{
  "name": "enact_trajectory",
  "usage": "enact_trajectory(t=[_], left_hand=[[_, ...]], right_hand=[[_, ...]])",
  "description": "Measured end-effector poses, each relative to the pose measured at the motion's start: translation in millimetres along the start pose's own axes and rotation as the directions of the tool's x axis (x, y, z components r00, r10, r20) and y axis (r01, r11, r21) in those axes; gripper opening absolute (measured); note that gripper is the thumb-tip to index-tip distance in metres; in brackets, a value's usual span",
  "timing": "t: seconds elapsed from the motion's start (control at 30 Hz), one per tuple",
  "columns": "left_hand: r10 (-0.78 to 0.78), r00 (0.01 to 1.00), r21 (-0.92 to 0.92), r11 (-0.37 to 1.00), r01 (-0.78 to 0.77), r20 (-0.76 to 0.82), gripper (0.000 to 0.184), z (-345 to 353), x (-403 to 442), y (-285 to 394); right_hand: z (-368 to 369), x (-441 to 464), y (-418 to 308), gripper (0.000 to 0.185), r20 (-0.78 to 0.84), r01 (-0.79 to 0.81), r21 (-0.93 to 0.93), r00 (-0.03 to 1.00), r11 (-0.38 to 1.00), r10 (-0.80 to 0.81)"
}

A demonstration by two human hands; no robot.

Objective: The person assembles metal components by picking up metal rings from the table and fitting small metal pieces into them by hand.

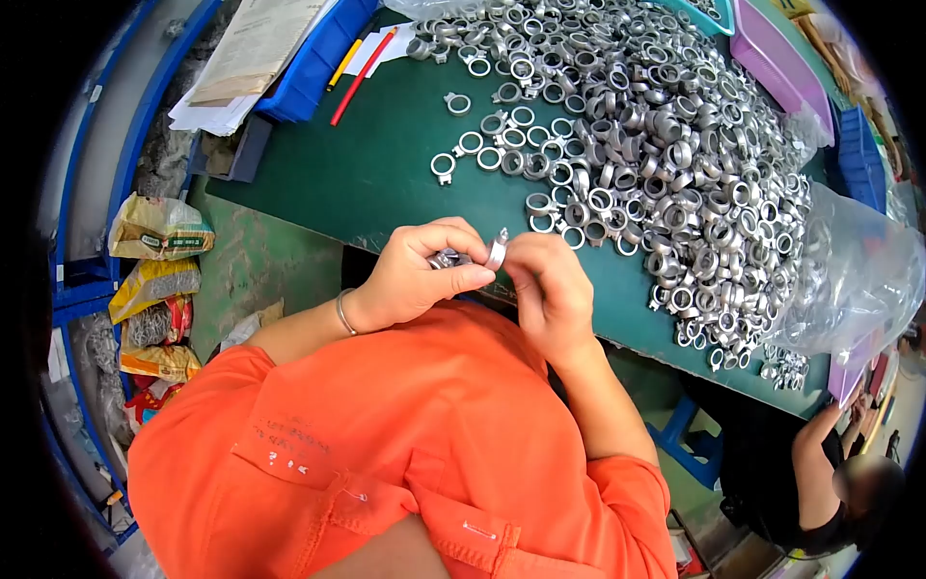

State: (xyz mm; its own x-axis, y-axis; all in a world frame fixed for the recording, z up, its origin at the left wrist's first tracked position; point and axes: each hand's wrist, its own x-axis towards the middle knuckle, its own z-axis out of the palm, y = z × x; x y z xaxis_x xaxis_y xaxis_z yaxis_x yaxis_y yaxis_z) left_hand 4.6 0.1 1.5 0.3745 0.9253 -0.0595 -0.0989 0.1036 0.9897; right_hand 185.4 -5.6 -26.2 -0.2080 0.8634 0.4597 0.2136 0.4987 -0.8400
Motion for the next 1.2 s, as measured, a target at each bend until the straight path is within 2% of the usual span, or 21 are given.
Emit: enact_trajectory(t=[0.03, 0.1, 0.13, 0.2, 0.3, 0.33, 0.4, 0.47, 0.57, 0.63, 0.67, 0.73, 0.83, 0.9, 0.93, 1.0, 1.03, 1.1, 1.13, 1.17, 1.2], left_hand=[[-0.003, 1.0, -0.002, 1.0, 0.003, 0.0, 0.01, -0.2, -0.4, -2.5], [0.127, 0.991, 0.107, 0.986, -0.13, 0.037, 0.011, -1.1, -1.3, -9.0], [0.126, 0.991, 0.106, 0.986, -0.129, 0.036, 0.011, -1.3, -1.6, -8.9], [0.12, 0.991, 0.139, 0.982, -0.127, 0.057, 0.013, -1.4, -2.2, -8.2], [0.16, 0.987, 0.181, 0.971, -0.156, -0.006, 0.012, 1.0, -1.7, -7.1], [0.157, 0.988, 0.18, 0.972, -0.154, -0.005, 0.012, 1.3, -1.9, -7.1], [0.008, 0.998, 0.043, 0.999, -0.006, -0.062, 0.012, 1.0, -1.9, -6.8], [-0.044, 0.997, -0.005, 0.999, 0.044, -0.058, 0.012, 0.1, -2.3, -5.6], [-0.147, 0.988, -0.078, 0.987, 0.143, -0.039, 0.013, 0.0, -1.6, -3.3], [-0.199, 0.98, -0.103, 0.975, 0.195, -0.025, 0.014, 0.4, -1.0, -4.1], [-0.212, 0.977, -0.113, 0.972, 0.208, -0.032, 0.014, 1.3, -0.5, -5.8], [-0.228, 0.973, -0.123, 0.967, 0.221, -0.04, 0.014, 0.9, -0.7, -6.2], [-0.256, 0.966, -0.132, 0.959, 0.252, -0.019, 0.014, 0.6, -1.3, -4.1], [-0.038, 0.997, 0.008, 0.999, 0.038, -0.071, 0.014, 1.0, -1.4, -4.4], [-0.038, 0.997, 0.008, 0.999, 0.039, -0.073, 0.014, -0.5, -1.1, -7.4], [0.27, 0.962, 0.236, 0.938, -0.254, -0.038, 0.01, -4.0, 1.5, -15.5], [0.27, 0.962, 0.235, 0.938, -0.254, -0.038, 0.01, -3.8, 0.2, -14.5], [0.061, 0.998, 0.123, 0.991, -0.059, -0.015, 0.014, -2.9, -2.6, -8.1], [-0.121, 0.992, -0.143, 0.982, 0.123, 0.022, 0.021, -2.6, -2.0, -4.4], [-0.283, 0.953, -0.388, 0.871, 0.301, 0.106, 0.029, -2.4, -1.3, -1.8], [-0.36, 0.908, -0.596, 0.688, 0.414, 0.215, 0.042, -4.5, -0.4, -7.0]], right_hand=[[1.5, -2.6, 2.4, 0.019, -0.017, -0.114, 0.112, 0.993, 0.987, 0.117], [0.3, -3.6, -7.6, 0.02, 0.031, -0.378, 0.434, 0.914, 0.818, 0.405], [-1.3, -3.1, -9.2, 0.02, 0.032, -0.379, 0.434, 0.913, 0.817, 0.406], [-4.3, -2.8, -9.9, 0.026, 0.212, -0.414, 0.417, 0.91, 0.809, 0.357], [-3.5, -5.4, -5.6, 0.03, 0.191, -0.404, 0.472, 0.915, 0.784, 0.356], [-3.2, -4.5, -7.0, 0.031, 0.156, -0.382, 0.452, 0.923, 0.806, 0.351], [-1.1, -6.6, -4.2, 0.032, 0.129, -0.378, 0.438, 0.924, 0.815, 0.36], [0.7, -8.1, -1.5, 0.034, 0.102, -0.374, 0.423, 0.925, 0.826, 0.366], [1.8, -6.7, 1.1, 0.037, 0.023, -0.273, 0.289, 0.96, 0.917, 0.279], [0.5, -4.6, 1.5, 0.035, -0.055, -0.124, 0.064, 0.99, 0.99, 0.128], [-1.0, -3.1, 0.0, 0.035, -0.054, -0.125, 0.065, 0.99, 0.99, 0.129], [-3.8, -0.1, -3.6, 0.032, -0.06, 0.019, -0.141, 0.998, 0.99, -0.027], [-1.7, -1.1, -4.1, 0.029, -0.1, -0.012, -0.085, 0.995, 0.996, 0.003], [-1.8, -1.7, -1.8, 0.028, -0.089, 0.009, -0.078, 0.996, 0.997, -0.016], [-1.6, -2.1, -1.2, 0.027, -0.079, 0.03, -0.07, 0.996, 0.997, -0.035], [-1.5, -1.0, -1.8, 0.027, -0.072, 0.062, -0.076, 0.995, 0.995, -0.068], [-1.6, -0.4, -2.7, 0.027, -0.066, 0.095, -0.083, 0.993, 0.992, -0.1], [-2.4, -1.5, -10.5, 0.027, -0.052, 0.113, -0.153, 0.991, 0.982, -0.122], [-2.4, -1.7, -14.8, 0.027, -0.036, 0.132, -0.221, 0.989, 0.966, -0.143], [-1.9, -0.6, -17.7, 0.027, 0.016, 0.168, -0.239, 0.985, 0.956, -0.169], [-1.4, 2.4, -20.3, 0.027, 0.083, 0.194, -0.183, 0.98, 0.964, -0.181]])
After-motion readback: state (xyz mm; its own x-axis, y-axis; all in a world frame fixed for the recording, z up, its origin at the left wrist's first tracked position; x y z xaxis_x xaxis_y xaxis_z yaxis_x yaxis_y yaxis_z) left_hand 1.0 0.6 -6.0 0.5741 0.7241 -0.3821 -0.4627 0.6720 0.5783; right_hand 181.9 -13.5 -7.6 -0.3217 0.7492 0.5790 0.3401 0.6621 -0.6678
